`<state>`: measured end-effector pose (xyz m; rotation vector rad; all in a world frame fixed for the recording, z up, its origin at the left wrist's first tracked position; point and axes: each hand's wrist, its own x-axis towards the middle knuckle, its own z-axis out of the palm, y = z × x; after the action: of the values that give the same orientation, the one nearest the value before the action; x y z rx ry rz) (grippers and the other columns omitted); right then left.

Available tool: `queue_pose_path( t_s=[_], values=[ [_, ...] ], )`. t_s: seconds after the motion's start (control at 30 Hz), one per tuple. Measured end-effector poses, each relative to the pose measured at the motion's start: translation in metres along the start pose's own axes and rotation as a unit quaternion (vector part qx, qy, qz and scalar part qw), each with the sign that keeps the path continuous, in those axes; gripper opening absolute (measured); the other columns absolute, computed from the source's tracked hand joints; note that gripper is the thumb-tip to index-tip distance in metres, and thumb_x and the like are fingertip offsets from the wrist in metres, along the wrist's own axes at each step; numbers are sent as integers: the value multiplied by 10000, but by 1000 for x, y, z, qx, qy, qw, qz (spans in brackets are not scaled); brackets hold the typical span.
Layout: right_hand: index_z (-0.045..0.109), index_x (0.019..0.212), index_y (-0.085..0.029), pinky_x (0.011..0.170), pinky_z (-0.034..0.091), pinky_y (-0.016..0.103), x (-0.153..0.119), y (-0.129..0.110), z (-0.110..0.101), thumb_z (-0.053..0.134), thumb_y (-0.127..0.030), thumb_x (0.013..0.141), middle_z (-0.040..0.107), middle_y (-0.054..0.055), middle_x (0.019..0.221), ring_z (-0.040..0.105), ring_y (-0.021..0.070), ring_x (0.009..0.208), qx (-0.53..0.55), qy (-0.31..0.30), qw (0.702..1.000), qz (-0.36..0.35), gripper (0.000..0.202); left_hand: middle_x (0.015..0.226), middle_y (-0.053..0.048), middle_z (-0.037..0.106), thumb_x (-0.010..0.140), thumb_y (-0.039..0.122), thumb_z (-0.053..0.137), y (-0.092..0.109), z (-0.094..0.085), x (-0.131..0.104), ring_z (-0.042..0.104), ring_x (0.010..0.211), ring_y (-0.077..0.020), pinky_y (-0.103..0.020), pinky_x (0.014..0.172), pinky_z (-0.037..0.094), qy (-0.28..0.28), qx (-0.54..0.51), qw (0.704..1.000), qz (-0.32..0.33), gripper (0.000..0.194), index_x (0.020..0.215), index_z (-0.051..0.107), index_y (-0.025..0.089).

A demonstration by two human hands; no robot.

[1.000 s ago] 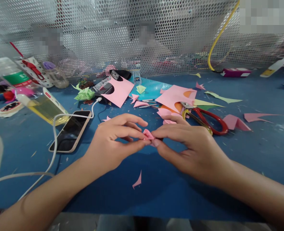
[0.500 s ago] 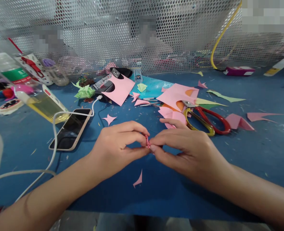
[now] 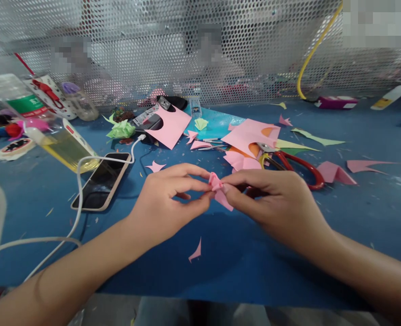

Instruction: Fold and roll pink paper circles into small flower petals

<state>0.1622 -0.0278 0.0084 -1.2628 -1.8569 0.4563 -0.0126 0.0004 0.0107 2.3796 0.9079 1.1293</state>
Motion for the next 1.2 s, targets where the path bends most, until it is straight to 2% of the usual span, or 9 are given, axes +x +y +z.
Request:
queue_pose_path(
  t_s=[0.17, 0.3, 0.43, 0.53, 0.63, 0.83, 1.0, 1.2],
  values=[
    [659, 664, -187, 426, 386, 153, -1, -2, 5, 545, -117, 754, 640, -50, 573, 521, 62, 475, 13, -14, 1000, -2, 162, 852, -13, 678, 665, 112, 657, 1, 0, -1, 617, 671, -80, -126, 516, 493, -3, -6, 999, -34, 48, 673, 672, 157],
    [663, 714, -189, 450, 400, 155, 4, 4, 2, 555, -114, 765, 659, -38, 629, 539, 60, 506, 13, -18, 998, -58, 141, 850, -26, 672, 700, 170, 654, -2, -3, 1, 625, 732, -109, -168, 594, 519, -25, -64, 996, -61, 27, 684, 673, 161],
    [659, 778, -200, 523, 437, 174, 8, 9, -3, 554, -126, 783, 671, -26, 683, 581, 76, 578, -6, -15, 993, -120, 129, 782, -15, 676, 709, 257, 671, -3, -8, 5, 628, 727, -119, -162, 562, 510, -13, -153, 976, -155, 95, 747, 663, 170],
    [651, 794, -195, 563, 453, 174, 7, 10, -5, 549, -127, 797, 673, -21, 702, 600, 79, 618, -6, -17, 988, -151, 123, 709, 6, 669, 681, 280, 699, -2, -10, 7, 613, 664, -102, -133, 489, 471, -38, -172, 963, -201, 139, 771, 668, 179],
    [646, 801, -189, 558, 446, 156, 6, 9, -5, 553, -111, 794, 671, -23, 703, 595, 68, 621, -16, -8, 986, -167, 122, 718, 7, 667, 719, 286, 661, -1, -11, 7, 588, 630, -85, -131, 472, 458, -61, -167, 964, -198, 107, 751, 694, 190],
    [643, 813, -190, 545, 440, 145, 5, 10, -4, 556, -101, 788, 667, -28, 706, 588, 60, 617, -29, 0, 985, -172, 127, 837, -8, 681, 754, 228, 615, -1, -11, 5, 598, 695, -109, -157, 484, 476, -55, -167, 972, -158, 105, 783, 712, 202],
    [646, 823, -198, 533, 442, 141, 6, 9, -4, 555, -103, 790, 668, -33, 707, 578, 55, 593, -19, -3, 986, -166, 136, 781, 5, 694, 722, 177, 649, 0, -12, 6, 601, 694, -103, -163, 497, 453, -45, -139, 980, -131, 96, 753, 730, 218],
    [644, 827, -192, 607, 465, 144, 6, 8, -7, 559, -73, 781, 679, -21, 729, 610, 63, 655, 11, -46, 983, -175, 154, 686, 29, 682, 626, 135, 732, 1, -14, 7, 563, 575, -63, -153, 444, 391, -55, -182, 970, -153, 78, 661, 722, 204]
  ],
)
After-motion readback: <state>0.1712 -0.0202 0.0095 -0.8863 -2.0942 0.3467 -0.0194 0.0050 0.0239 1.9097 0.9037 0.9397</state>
